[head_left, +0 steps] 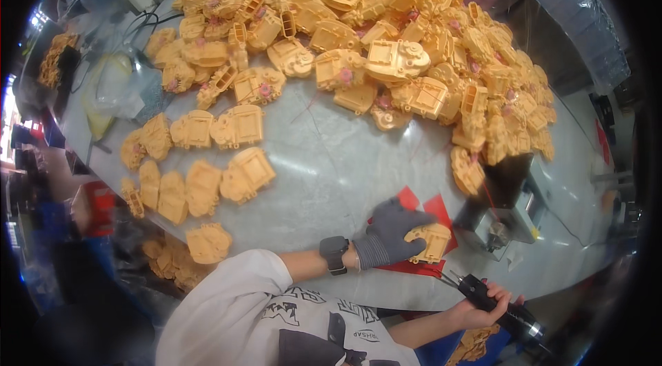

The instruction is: The person secures small toy components into plastic toy housings using an electric screwdriver.

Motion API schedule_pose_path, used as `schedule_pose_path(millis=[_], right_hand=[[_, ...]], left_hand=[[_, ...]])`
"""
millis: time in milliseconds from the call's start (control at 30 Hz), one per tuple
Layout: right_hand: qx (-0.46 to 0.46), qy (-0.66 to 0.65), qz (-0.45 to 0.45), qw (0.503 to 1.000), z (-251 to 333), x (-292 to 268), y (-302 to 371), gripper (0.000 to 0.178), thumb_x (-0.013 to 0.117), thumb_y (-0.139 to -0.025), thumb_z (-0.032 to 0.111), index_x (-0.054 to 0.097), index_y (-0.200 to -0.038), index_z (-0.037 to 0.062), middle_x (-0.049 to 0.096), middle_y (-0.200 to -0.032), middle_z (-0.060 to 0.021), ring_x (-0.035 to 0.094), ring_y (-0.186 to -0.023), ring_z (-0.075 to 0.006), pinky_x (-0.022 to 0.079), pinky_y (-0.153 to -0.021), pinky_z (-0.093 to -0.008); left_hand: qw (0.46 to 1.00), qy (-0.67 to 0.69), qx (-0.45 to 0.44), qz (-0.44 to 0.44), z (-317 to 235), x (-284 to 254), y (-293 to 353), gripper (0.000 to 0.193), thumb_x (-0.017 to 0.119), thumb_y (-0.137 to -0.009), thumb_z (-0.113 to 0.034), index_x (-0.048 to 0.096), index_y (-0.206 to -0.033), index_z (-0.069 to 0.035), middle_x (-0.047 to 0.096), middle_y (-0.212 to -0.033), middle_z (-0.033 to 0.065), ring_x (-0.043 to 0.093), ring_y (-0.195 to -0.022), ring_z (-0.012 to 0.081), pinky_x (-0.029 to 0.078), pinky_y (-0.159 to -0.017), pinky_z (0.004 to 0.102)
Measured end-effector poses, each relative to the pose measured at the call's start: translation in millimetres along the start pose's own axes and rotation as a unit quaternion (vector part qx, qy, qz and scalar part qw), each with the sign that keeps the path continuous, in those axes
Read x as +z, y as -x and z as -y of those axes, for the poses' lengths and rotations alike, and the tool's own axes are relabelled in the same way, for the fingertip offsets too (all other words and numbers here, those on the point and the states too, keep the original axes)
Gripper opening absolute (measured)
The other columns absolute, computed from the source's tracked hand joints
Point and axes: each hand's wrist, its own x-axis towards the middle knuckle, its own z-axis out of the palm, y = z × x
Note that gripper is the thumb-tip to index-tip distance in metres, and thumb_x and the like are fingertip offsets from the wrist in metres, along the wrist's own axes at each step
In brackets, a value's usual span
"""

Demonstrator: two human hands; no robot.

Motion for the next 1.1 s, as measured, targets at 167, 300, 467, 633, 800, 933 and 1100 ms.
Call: schedule_pose_path(millis=[167,300,467,633,800,933,1100], right_hand=[[0.004,0.023,0.075,0.997,-5.1,-22.5,-2.1,0.040,0.048,-0.086,0.009,0.036,-0.123,0.0065,0.039,-0.064,-0.0015,0.039,-0.060,-0.0096,0.036,-0.065,-0.0257],[0.018,0.040,0.040,0.998,-7.8,-18.7,4.9,0.041,0.050,-0.084,0.008,0.036,-0.123,0.0055,0.039,-0.064,-0.0023,0.039,-0.058,-0.0101,0.036,-0.062,-0.0257],[0.044,0.022,0.083,0.995,-7.8,-23.4,7.0,0.038,0.048,-0.087,0.009,0.037,-0.124,0.0061,0.038,-0.064,-0.0012,0.038,-0.062,-0.0113,0.039,-0.074,-0.0309],[-0.001,-0.008,0.036,0.999,10.1,-34.9,-3.0,0.042,0.051,-0.084,0.008,0.035,-0.123,0.0038,0.040,-0.070,-0.0003,0.041,-0.061,-0.0099,0.035,-0.065,-0.0253],[0.003,0.001,0.020,1.000,-2.9,-44.3,-7.2,0.041,0.050,-0.085,0.008,0.035,-0.123,0.0037,0.039,-0.068,-0.0007,0.041,-0.061,-0.0102,0.036,-0.065,-0.0258],[0.036,0.005,0.063,0.997,-12.7,-37.3,2.6,0.042,0.050,-0.085,0.007,0.035,-0.124,0.0034,0.039,-0.068,-0.0020,0.040,-0.059,-0.0107,0.037,-0.064,-0.0265],[0.045,0.035,0.065,0.996,-6.1,-58.5,1.4,0.040,0.047,-0.087,0.008,0.037,-0.125,0.0046,0.040,-0.068,-0.0016,0.040,-0.062,-0.0110,0.039,-0.075,-0.0293]], left_hand=[[0.998,0.036,-0.035,0.029,-3.2,-28.1,13.4,0.042,0.068,-0.072,-0.026,0.062,-0.110,-0.007,0.063,-0.088,0.0106,0.057,-0.084,0.0244,0.044,-0.084,0.0354],[0.976,0.121,-0.176,-0.032,-6.5,-48.2,14.1,0.052,0.067,-0.075,-0.028,0.054,-0.119,-0.006,0.062,-0.087,0.0113,0.056,-0.086,0.0256,0.045,-0.076,0.0350],[0.985,-0.038,-0.131,0.103,-24.6,-16.3,-11.3,0.053,0.063,-0.076,-0.030,0.049,-0.120,-0.004,0.061,-0.097,0.0142,0.056,-0.092,0.0310,0.044,-0.083,0.0380],[0.993,0.108,-0.024,-0.032,-55.8,-75.3,38.7,0.052,0.066,-0.070,-0.010,0.051,-0.120,-0.004,0.055,-0.114,0.0164,0.055,-0.103,0.0283,0.043,-0.090,0.0364],[0.927,-0.275,-0.168,-0.192,10.8,-167.4,113.9,0.047,0.062,-0.069,-0.006,0.056,-0.115,-0.005,0.058,-0.104,0.0146,0.054,-0.099,0.0299,0.043,-0.085,0.0371],[0.820,-0.453,-0.175,-0.303,37.1,-195.2,143.2,0.059,0.055,-0.067,-0.005,0.049,-0.126,-0.006,0.049,-0.117,0.0199,0.045,-0.110,0.0375,0.035,-0.095,0.0438],[0.858,-0.406,-0.036,-0.311,32.8,-218.6,93.7,0.055,0.054,-0.069,-0.005,0.049,-0.125,-0.004,0.047,-0.123,0.0192,0.042,-0.115,0.0365,0.034,-0.097,0.0426]])
